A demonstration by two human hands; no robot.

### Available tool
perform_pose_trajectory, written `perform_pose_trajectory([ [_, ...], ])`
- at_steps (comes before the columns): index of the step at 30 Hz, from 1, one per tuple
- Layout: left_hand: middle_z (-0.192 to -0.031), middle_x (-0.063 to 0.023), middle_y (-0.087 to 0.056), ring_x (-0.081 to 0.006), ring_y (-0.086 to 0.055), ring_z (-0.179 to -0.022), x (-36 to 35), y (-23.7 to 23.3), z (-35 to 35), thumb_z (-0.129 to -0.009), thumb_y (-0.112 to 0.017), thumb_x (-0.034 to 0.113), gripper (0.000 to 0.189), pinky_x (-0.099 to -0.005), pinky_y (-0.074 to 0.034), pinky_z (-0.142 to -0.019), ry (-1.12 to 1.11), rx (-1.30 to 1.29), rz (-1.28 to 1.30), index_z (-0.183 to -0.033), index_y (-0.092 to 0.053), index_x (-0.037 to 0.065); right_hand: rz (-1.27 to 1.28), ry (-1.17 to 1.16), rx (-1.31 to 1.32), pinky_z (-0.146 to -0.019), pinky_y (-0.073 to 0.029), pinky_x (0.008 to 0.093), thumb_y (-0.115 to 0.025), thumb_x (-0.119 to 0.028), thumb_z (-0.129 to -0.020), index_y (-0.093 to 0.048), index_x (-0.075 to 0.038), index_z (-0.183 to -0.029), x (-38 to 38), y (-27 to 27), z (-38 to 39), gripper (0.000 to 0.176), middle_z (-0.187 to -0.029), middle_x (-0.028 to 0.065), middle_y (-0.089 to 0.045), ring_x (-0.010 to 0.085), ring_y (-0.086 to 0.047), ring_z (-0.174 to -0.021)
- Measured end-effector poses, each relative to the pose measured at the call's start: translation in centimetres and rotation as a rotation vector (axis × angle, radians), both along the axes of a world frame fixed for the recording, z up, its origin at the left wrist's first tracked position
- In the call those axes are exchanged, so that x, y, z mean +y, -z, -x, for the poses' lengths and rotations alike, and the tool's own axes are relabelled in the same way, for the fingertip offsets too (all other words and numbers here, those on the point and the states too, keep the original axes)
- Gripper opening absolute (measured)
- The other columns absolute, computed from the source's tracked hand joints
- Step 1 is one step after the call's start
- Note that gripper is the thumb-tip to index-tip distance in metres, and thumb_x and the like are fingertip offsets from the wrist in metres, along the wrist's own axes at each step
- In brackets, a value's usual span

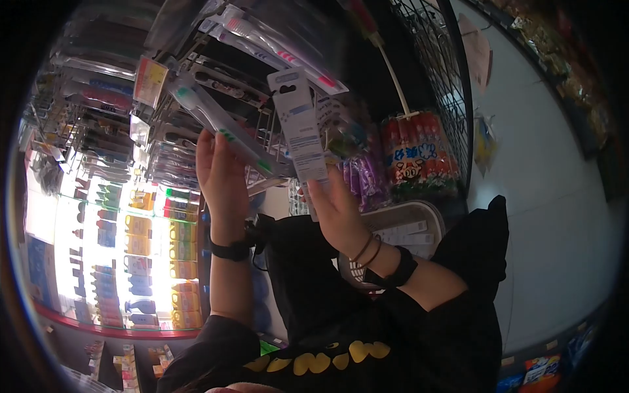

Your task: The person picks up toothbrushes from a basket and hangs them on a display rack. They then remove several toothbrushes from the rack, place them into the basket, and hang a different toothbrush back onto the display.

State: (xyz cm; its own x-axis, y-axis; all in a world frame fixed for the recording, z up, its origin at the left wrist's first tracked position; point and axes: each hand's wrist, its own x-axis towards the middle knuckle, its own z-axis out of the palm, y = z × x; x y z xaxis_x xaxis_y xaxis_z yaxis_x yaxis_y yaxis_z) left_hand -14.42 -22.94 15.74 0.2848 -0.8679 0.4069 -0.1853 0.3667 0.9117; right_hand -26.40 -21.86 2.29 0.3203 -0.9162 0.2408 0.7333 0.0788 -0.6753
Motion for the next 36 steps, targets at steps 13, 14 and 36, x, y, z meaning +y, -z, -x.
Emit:
perform_pose_trajectory([
  [13, -0.102, -0.0111, -0.058, -0.0196, -0.061, -0.092, -1.7, -1.1, -0.9, -0.096, -0.045, 0.021, 0.035, -0.0315, -0.05, -0.078, -0.048, -0.004, -0.002, -0.122, -0.044, -0.002, 0.045, -0.089, -0.02, -0.084, -0.046, 0.0266, -0.041, -0.013, -0.098, -0.04, -0.002, -0.123, 0.1, 0.2, -0.2, 0.028, -0.111, 0.0055, -0.053, 0.0108, -0.055, -0.094],
  [14, -0.1, -0.0106, -0.059, -0.0188, -0.061, -0.091, -2.0, -1.2, -0.9, -0.096, -0.046, 0.022, 0.035, -0.0306, -0.05, -0.076, -0.044, 0.01, -0.037, -0.122, -0.045, -0.001, 0.053, -0.071, -0.007, -0.084, -0.046, 0.0266, -0.041, -0.012, -0.098, -0.04, -0.002, -0.123, 0.1, 0.3, -0.2, 0.028, -0.111, 0.0057, -0.053, 0.0108, -0.055, -0.094],
  [36, -0.112, -0.0154, -0.06, -0.0218, -0.059, -0.101, 1.1, 3.7, 2.4, -0.096, -0.043, 0.028, 0.034, -0.0351, -0.046, -0.089, 0.236, -0.039, -0.242, -0.114, -0.049, -0.001, 0.223, 0.076, 0.152, -0.075, -0.047, 0.0227, -0.045, -0.014, -0.097, -0.043, -0.001, -0.125, -0.6, -1.0, 1.1, 0.031, -0.106, 0.0057, -0.058, 0.0079, -0.056, -0.093],
])
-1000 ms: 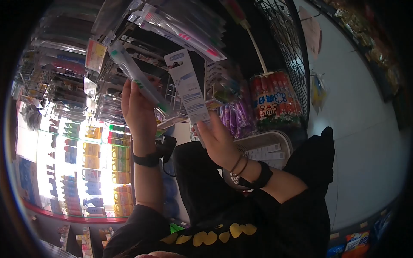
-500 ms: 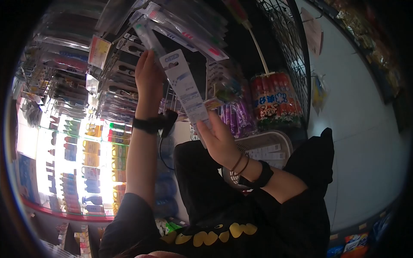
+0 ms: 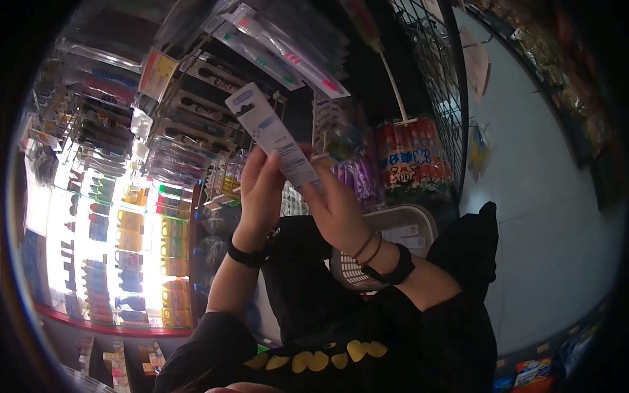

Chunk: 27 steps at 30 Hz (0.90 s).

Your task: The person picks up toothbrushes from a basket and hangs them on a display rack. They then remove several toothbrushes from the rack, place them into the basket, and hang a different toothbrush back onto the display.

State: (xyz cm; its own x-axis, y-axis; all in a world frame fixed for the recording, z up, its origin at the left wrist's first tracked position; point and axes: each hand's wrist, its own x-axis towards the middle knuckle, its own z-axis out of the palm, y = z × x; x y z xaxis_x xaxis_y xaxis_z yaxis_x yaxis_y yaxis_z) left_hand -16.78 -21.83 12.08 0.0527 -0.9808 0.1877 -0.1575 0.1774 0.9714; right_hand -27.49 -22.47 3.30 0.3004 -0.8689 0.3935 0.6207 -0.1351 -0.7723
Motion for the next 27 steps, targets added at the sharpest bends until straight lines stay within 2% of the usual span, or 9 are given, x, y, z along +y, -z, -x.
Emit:
perform_pose_trajectory([
  [2, -0.107, -0.0143, -0.061, -0.0219, -0.06, -0.097, 0.3, 0.5, -0.6, -0.096, -0.044, 0.026, 0.031, -0.0344, -0.047, -0.086, -0.038, 0.033, -0.011, -0.112, -0.049, -0.001, -0.018, -0.005, 0.111, -0.076, -0.048, 0.0299, -0.049, -0.013, -0.094, -0.045, 0.001, -0.121, 0.3, -0.9, 0.6, 0.031, -0.097, 0.0144, -0.06, 0.0207, -0.061, -0.086],
  [8, -0.088, -0.0085, -0.059, -0.0194, -0.062, -0.081, -1.0, -4.0, -1.3, -0.097, -0.044, 0.024, 0.025, -0.0345, -0.052, -0.073, -0.228, 0.226, 0.118, -0.107, -0.049, 0.002, 0.025, -0.123, 0.234, -0.074, -0.048, 0.0305, -0.051, -0.014, -0.092, -0.05, 0.001, -0.115, 0.7, -0.5, 0.5, 0.027, -0.098, 0.0162, -0.062, 0.0241, -0.062, -0.085],
  [12, -0.089, -0.009, -0.06, -0.0194, -0.064, -0.08, -1.5, -4.8, -1.4, -0.096, -0.047, 0.023, 0.028, -0.0334, -0.055, -0.07, -0.221, 0.149, 0.176, -0.111, -0.05, 0.0, 0.106, -0.105, 0.244, -0.071, -0.048, 0.0251, -0.051, -0.012, -0.093, -0.046, 0.002, -0.119, 1.0, 0.0, 0.0, 0.03, -0.101, 0.0099, -0.061, 0.0135, -0.061, -0.083],
  [15, -0.096, -0.012, -0.062, -0.0196, -0.064, -0.086, -0.9, -3.2, 0.3, -0.095, -0.049, 0.019, 0.023, -0.032, -0.055, -0.072, -0.27, 0.096, 0.167, -0.106, -0.05, -0.001, 0.178, 0.128, 0.178, -0.075, -0.048, 0.0284, -0.053, -0.012, -0.092, -0.039, 0.003, -0.124, 1.7, -0.6, -0.6, 0.038, -0.106, 0.0125, -0.059, 0.0161, -0.061, -0.09],
  [18, -0.105, -0.0157, -0.061, -0.0211, -0.063, -0.091, 0.0, -2.1, 1.5, -0.095, -0.049, 0.016, 0.021, -0.0321, -0.054, -0.077, -0.252, 0.061, 0.114, -0.107, -0.048, -0.001, 0.274, 0.25, 0.319, -0.068, -0.048, 0.034, -0.057, -0.018, -0.089, -0.037, 0.002, -0.124, 2.2, -0.5, -0.6, 0.045, -0.101, 0.0176, -0.06, 0.0266, -0.063, -0.08],
  [21, -0.118, -0.0189, -0.054, -0.0227, -0.06, -0.1, 0.7, -2.1, 1.7, -0.096, -0.045, 0.018, 0.029, -0.0356, -0.05, -0.086, -0.001, 0.198, 0.061, -0.117, -0.042, -0.001, 0.165, 0.052, 0.373, -0.067, -0.047, 0.0323, -0.056, -0.019, -0.09, -0.037, 0.002, -0.124, 2.7, -0.1, -0.8, 0.044, -0.098, 0.0162, -0.06, 0.0231, -0.063, -0.077],
  [23, -0.121, -0.0189, -0.052, -0.0221, -0.059, -0.099, 0.9, -2.4, 1.1, -0.096, -0.045, 0.019, 0.032, -0.0355, -0.05, -0.085, 0.017, 0.305, 0.041, -0.121, -0.041, -0.001, 0.006, -0.18, -0.007, -0.064, -0.046, 0.0298, -0.054, -0.019, -0.091, -0.036, 0.002, -0.126, 2.6, -0.6, -0.7, 0.044, -0.09, 0.0112, -0.058, 0.0173, -0.058, -0.07],
  [24, -0.123, -0.019, -0.05, -0.0214, -0.059, -0.099, 1.0, -2.6, 0.8, -0.096, -0.044, 0.02, 0.036, -0.0355, -0.05, -0.084, 0.036, 0.413, 0.021, -0.124, -0.039, -0.001, 0.007, -0.18, -0.008, -0.064, -0.046, 0.0298, -0.054, -0.019, -0.091, -0.036, 0.002, -0.126, 2.3, -0.7, -0.3, 0.044, -0.09, 0.0112, -0.058, 0.0173, -0.058, -0.07],
  [27, -0.114, -0.0122, -0.053, -0.0161, -0.057, -0.09, 1.4, -2.4, -0.5, -0.095, -0.048, 0.019, 0.043, -0.0318, -0.049, -0.078, -0.054, 0.258, 0.098, -0.131, -0.036, 0.001, -0.058, -0.424, -0.027, -0.062, -0.044, 0.0278, -0.051, -0.017, -0.092, -0.035, 0.002, -0.13, 1.7, -1.2, 0.7, 0.045, -0.085, 0.0075, -0.055, 0.0131, -0.052, -0.066],
])
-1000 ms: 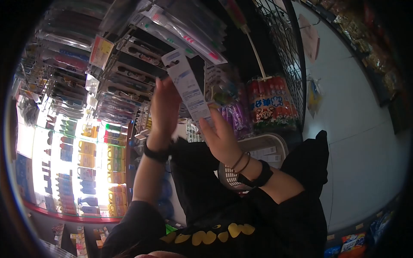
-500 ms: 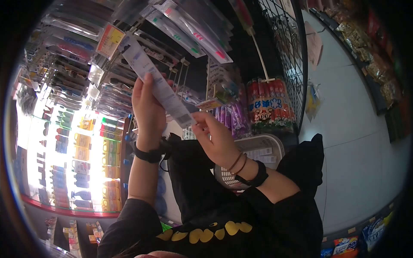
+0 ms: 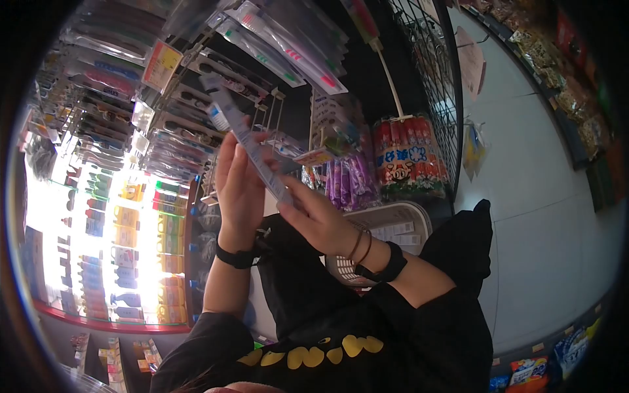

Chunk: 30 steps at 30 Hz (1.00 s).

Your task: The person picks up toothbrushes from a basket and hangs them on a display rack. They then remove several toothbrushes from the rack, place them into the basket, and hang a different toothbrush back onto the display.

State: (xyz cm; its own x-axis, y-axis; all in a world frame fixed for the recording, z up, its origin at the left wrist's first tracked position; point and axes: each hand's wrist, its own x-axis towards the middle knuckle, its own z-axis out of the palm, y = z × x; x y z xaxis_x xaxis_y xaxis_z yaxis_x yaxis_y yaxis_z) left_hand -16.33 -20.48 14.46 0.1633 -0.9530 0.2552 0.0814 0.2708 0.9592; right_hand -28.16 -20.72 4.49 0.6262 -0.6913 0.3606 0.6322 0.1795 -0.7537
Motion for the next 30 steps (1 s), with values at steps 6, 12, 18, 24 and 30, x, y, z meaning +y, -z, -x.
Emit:
perform_pose_trajectory([
  [6, -0.096, -0.0042, -0.055, -0.0116, -0.056, -0.083, -1.3, -1.2, -0.7, -0.089, -0.058, 0.009, 0.039, -0.0232, -0.045, -0.067, -0.222, -0.101, 0.124, -0.123, -0.04, 0.002, 0.263, 0.33, 0.071, -0.061, -0.042, 0.0264, -0.05, -0.014, -0.093, -0.042, 0.001, -0.13, -0.1, 0.6, -1.0, 0.04, -0.085, 0.0094, -0.056, 0.012, -0.05, -0.067],
  [12, -0.088, -0.004, -0.057, -0.011, -0.06, -0.077, -4.2, -2.3, -1.7, -0.087, -0.062, 0.011, 0.045, -0.0184, -0.046, -0.06, -0.452, -0.333, 0.268, -0.124, -0.04, 0.0, 0.262, 0.362, 0.243, -0.065, -0.043, 0.0215, -0.049, -0.007, -0.092, -0.05, 0.0, -0.12, -0.8, 0.4, 0.1, 0.029, -0.095, 0.0049, -0.059, 0.0071, -0.05, -0.069],
  [18, -0.088, -0.0043, -0.057, -0.0113, -0.06, -0.069, -5.3, -3.7, -0.9, -0.085, -0.066, 0.013, 0.047, -0.021, -0.049, -0.057, -0.471, -0.25, 0.293, -0.123, -0.042, -0.001, 0.28, 0.419, 0.234, -0.061, -0.045, 0.027, -0.052, -0.008, -0.088, -0.056, -0.004, -0.111, -1.0, 0.1, 0.4, 0.023, -0.092, 0.0093, -0.061, 0.0163, -0.056, -0.067],
  [24, -0.086, -0.0051, -0.057, -0.0115, -0.058, -0.066, -6.6, -3.3, -2.0, -0.084, -0.066, 0.013, 0.045, -0.0221, -0.049, -0.055, -0.432, -0.236, 0.215, -0.121, -0.045, -0.002, 0.341, 0.455, 0.284, -0.063, -0.045, 0.0288, -0.053, -0.008, -0.087, -0.059, -0.003, -0.104, -0.9, 0.0, 0.3, 0.018, -0.09, 0.0099, -0.061, 0.0201, -0.057, -0.069],
  [30, -0.077, -0.0049, -0.057, -0.0112, -0.057, -0.06, -11.1, -3.6, -3.9, -0.082, -0.068, 0.016, 0.05, -0.0227, -0.042, -0.046, -0.365, -0.282, 0.209, -0.122, -0.045, -0.004, 0.335, 0.443, 0.261, -0.064, -0.046, 0.0295, -0.052, -0.008, -0.088, -0.059, -0.002, -0.102, -0.9, 0.1, 0.0, 0.017, -0.089, 0.0097, -0.06, 0.0213, -0.058, -0.07],
])
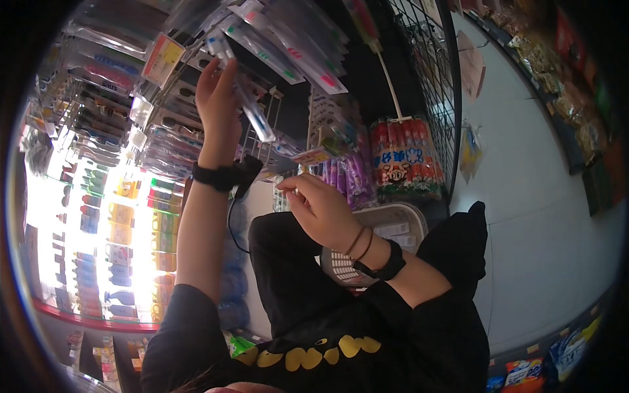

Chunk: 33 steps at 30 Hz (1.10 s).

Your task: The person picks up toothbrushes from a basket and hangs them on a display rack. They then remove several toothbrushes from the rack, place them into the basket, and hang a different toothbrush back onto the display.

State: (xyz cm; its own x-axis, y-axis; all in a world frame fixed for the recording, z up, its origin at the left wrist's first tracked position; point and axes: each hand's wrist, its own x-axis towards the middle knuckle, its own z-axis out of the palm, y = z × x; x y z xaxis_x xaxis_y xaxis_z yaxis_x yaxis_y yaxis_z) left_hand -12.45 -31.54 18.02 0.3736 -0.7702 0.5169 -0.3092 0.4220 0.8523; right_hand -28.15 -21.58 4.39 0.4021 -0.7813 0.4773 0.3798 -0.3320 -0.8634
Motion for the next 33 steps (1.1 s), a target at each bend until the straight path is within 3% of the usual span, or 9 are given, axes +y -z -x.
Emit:
perform_pose_trajectory([
  [4, -0.076, -0.0051, -0.057, -0.0107, -0.054, -0.061, -3.5, 0.2, -0.6, -0.079, -0.071, 0.02, 0.051, -0.0242, -0.041, -0.048, -0.112, -0.102, 0.015, -0.118, -0.047, -0.002, 0.03, -0.009, 0.011, -0.063, -0.046, 0.0286, -0.051, -0.007, -0.088, -0.058, -0.001, -0.102, 0.0, -0.1, -0.1, 0.017, -0.089, 0.0104, -0.06, 0.0212, -0.058, -0.071],
  [9, -0.105, -0.0131, -0.059, -0.0169, -0.059, -0.092, -3.4, 0.9, -0.4, -0.079, -0.071, 0.024, 0.055, -0.0279, -0.048, -0.074, -0.122, -0.176, -0.048, -0.122, -0.047, -0.001, -0.026, -0.066, 0.116, -0.067, -0.045, 0.0236, -0.05, -0.002, -0.088, -0.06, 0.002, -0.1, 0.2, -0.9, 0.7, 0.016, -0.093, 0.0089, -0.06, 0.0132, -0.058, -0.078],
  [12, -0.112, -0.0155, -0.057, -0.0211, -0.054, -0.104, -1.2, 2.4, -0.7, -0.078, -0.071, 0.022, 0.056, -0.0318, -0.046, -0.084, -0.161, -0.178, 0.019, -0.121, -0.046, -0.004, 0.167, 0.114, 0.03, -0.069, -0.047, 0.0304, -0.051, 0.0, -0.085, -0.06, 0.002, -0.096, 0.5, -2.5, 1.4, 0.014, -0.09, 0.0147, -0.061, 0.0257, -0.061, -0.08],
  [14, -0.1, -0.0104, -0.058, -0.0163, -0.056, -0.091, 3.6, 3.1, 0.6, -0.081, -0.066, 0.012, 0.039, -0.0283, -0.047, -0.08, 0.029, -0.023, 0.022, -0.113, -0.049, -0.002, 0.29, 0.221, 0.112, -0.074, -0.046, 0.0309, -0.049, 0.003, -0.085, -0.06, 0.003, -0.094, 0.7, -3.7, 2.1, 0.015, -0.089, 0.0149, -0.061, 0.0256, -0.06, -0.08],
  [15, -0.098, -0.0087, -0.058, -0.0148, -0.057, -0.089, 6.4, 3.8, 1.1, -0.083, -0.063, 0.007, 0.033, -0.0272, -0.048, -0.078, 0.119, 0.039, -0.064, -0.111, -0.048, -0.001, 0.113, 0.127, 0.074, -0.074, -0.046, 0.0307, -0.049, 0.004, -0.084, -0.06, 0.003, -0.094, 0.9, -3.5, 2.1, 0.014, -0.089, 0.0145, -0.062, 0.0253, -0.06, -0.08],
  [19, -0.106, -0.0085, -0.06, -0.0159, -0.059, -0.096, 15.3, 7.6, 0.3, -0.09, -0.055, 0.009, 0.026, -0.0299, -0.049, -0.084, 0.543, 0.276, -0.508, -0.114, -0.051, 0.0, 0.051, 0.112, 0.025, -0.07, -0.045, 0.0267, -0.047, 0.005, -0.086, -0.06, 0.004, -0.093, 0.9, -3.2, 1.2, 0.015, -0.089, 0.0106, -0.06, 0.0159, -0.056, -0.074],
  [21, -0.103, -0.0058, -0.06, -0.0137, -0.058, -0.096, 17.4, 10.8, -0.7, -0.091, -0.055, 0.01, 0.023, -0.0287, -0.049, -0.083, 0.514, 0.447, -0.549, -0.112, -0.053, 0.001, 0.09, 0.113, 0.041, -0.07, -0.045, 0.0262, -0.047, 0.005, -0.086, -0.06, 0.004, -0.093, 1.1, -3.0, 0.7, 0.015, -0.09, 0.0103, -0.06, 0.0156, -0.056, -0.074],
  [27, -0.101, -0.0022, -0.061, -0.0113, -0.058, -0.093, 17.3, 20.1, -4.9, -0.093, -0.052, 0.017, 0.02, -0.0251, -0.048, -0.075, 0.371, 0.317, -0.776, -0.108, -0.057, 0.006, 0.228, 0.132, 0.195, -0.075, -0.043, 0.03, -0.047, 0.005, -0.085, -0.059, 0.003, -0.09, 2.7, -2.9, -2.1, 0.014, -0.087, 0.0116, -0.06, 0.0204, -0.056, -0.078],
  [33, -0.097, -0.0027, -0.061, -0.0131, -0.058, -0.087, 14.6, 25.0, -6.5, -0.091, -0.05, 0.02, 0.021, -0.0266, -0.048, -0.072, 0.333, 0.631, -0.934, -0.104, -0.059, 0.006, 0.403, 0.061, 0.335, -0.079, -0.045, 0.0322, -0.048, 0.005, -0.084, -0.06, 0.003, -0.09, 4.6, -6.8, -4.0, 0.014, -0.091, 0.0141, -0.062, 0.0256, -0.059, -0.085],
])
